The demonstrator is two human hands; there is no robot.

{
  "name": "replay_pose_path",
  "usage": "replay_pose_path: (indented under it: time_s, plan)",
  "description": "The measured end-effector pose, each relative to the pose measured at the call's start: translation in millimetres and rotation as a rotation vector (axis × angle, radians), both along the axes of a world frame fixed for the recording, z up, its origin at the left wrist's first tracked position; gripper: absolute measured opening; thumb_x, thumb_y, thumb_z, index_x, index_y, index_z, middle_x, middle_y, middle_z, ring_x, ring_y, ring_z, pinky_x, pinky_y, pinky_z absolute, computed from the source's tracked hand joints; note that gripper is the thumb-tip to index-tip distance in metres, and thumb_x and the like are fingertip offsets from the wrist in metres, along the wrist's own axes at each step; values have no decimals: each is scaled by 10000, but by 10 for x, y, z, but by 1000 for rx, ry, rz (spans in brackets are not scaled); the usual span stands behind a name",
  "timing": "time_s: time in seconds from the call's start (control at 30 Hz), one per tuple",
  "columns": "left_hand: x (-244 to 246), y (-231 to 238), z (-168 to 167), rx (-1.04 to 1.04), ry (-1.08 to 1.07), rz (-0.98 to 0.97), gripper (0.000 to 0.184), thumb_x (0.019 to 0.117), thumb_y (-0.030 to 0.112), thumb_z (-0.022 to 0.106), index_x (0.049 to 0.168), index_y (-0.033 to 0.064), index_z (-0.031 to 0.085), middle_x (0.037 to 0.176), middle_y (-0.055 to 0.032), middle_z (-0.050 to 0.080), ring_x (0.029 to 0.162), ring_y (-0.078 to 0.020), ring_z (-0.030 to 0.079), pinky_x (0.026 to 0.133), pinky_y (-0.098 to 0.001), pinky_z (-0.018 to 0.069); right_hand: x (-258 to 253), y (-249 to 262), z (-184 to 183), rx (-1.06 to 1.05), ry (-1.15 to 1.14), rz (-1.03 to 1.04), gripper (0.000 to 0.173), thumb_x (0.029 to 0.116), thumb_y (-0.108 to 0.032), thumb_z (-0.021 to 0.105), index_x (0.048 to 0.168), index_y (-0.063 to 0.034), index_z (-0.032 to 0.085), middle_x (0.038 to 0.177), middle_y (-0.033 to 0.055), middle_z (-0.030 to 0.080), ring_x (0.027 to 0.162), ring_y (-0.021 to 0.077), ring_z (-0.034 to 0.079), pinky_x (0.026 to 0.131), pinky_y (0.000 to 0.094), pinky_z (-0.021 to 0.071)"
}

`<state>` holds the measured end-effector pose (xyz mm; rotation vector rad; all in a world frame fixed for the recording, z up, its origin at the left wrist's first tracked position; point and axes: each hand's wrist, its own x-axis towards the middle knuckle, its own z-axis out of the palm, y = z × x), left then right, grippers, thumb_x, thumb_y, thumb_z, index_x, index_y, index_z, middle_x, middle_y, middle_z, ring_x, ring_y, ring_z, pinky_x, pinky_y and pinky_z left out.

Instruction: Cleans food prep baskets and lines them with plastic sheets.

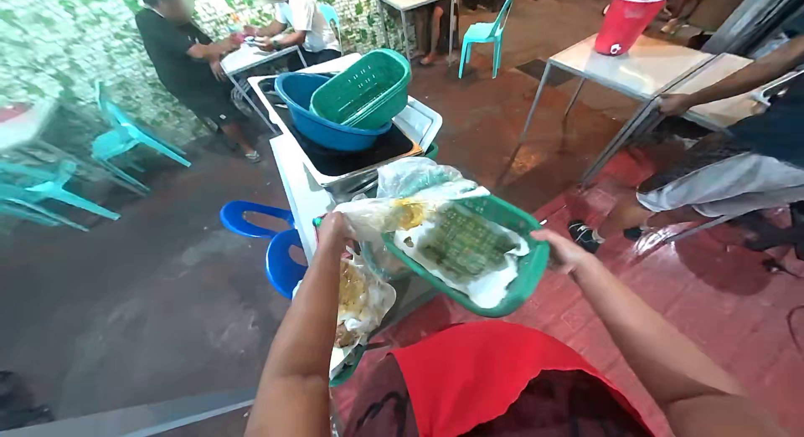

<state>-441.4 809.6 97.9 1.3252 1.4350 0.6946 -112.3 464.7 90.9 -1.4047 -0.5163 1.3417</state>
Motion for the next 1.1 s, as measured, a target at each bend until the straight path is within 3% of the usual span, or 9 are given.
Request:
replay_pose_path:
  time_s: [0.2,0.33,0.47,0.6,0.7,0.83,0.93,1.0,1.1]
  plan:
    - [-225,306,201,176,8,109,446,1066,287,425,1338,-36,570,1301,-269,612,1186,-387,611,982,-608,501,726,-327,199,13,-130,-42,403,880,-552,535,1063,-207,635,844,-34,745,747,76,720,662,284,620]
    - [-496,219,584,404,-2,84,422,1038,212,433,1357,-38,550,1252,-263,628,1127,-328,629,966,-546,507,832,-617,114,8,-189,-240,353,931,-453,430,1123,-200,585,847,-76,727,754,32,708,653,252,616]
    - [-905,-121,1175,548,-70,121,380,1035,174,425,1353,12,555,1195,-105,651,995,-115,642,886,-354,554,903,-754,-50,35,-201,-408,333,999,-384,304,1138,-226,561,850,-123,715,739,-24,689,617,204,601]
    - [-1403,-514,1722,653,78,129,338,1004,169,460,1295,88,611,1105,-4,688,917,-32,658,835,-296,573,981,-793,-178,152,-185,-364,453,802,-640,662,1101,-303,616,899,-151,732,808,-32,701,675,210,613]
    - [-1562,-849,1850,488,403,32,306,1005,138,533,1283,64,637,1097,-166,679,919,-240,652,835,-523,528,920,-711,-165,186,-188,-359,519,721,-671,725,1087,-317,626,895,-164,733,810,-38,700,679,199,610]
    - [-1655,-1004,1678,255,686,-157,296,1008,62,587,1286,127,668,997,-236,696,841,-403,661,765,-657,496,886,-534,-120,165,-176,-327,574,726,-680,723,1114,-273,607,899,-139,736,813,-18,708,690,214,617]
    - [-1693,-844,1150,249,806,-338,401,930,97,715,1324,156,670,1303,-222,636,1151,-453,621,918,-725,470,807,-323,-65,82,-191,-296,445,849,-577,588,1144,-244,579,879,-123,725,768,-9,701,651,215,611]
    - [-1691,-649,502,294,907,-424,469,845,215,811,1300,185,703,1555,-230,426,1372,-522,424,1009,-778,363,659,-153,-16,-10,-226,-282,358,997,-421,377,1207,-180,539,873,-89,697,742,7,681,633,222,594]
    - [-1382,-427,-227,240,961,-439,627,881,293,778,1453,132,578,1596,-291,350,1428,-578,334,1080,-805,260,581,41,17,-43,-150,-204,424,1032,-394,359,1296,-106,524,944,18,702,800,105,690,697,311,602]
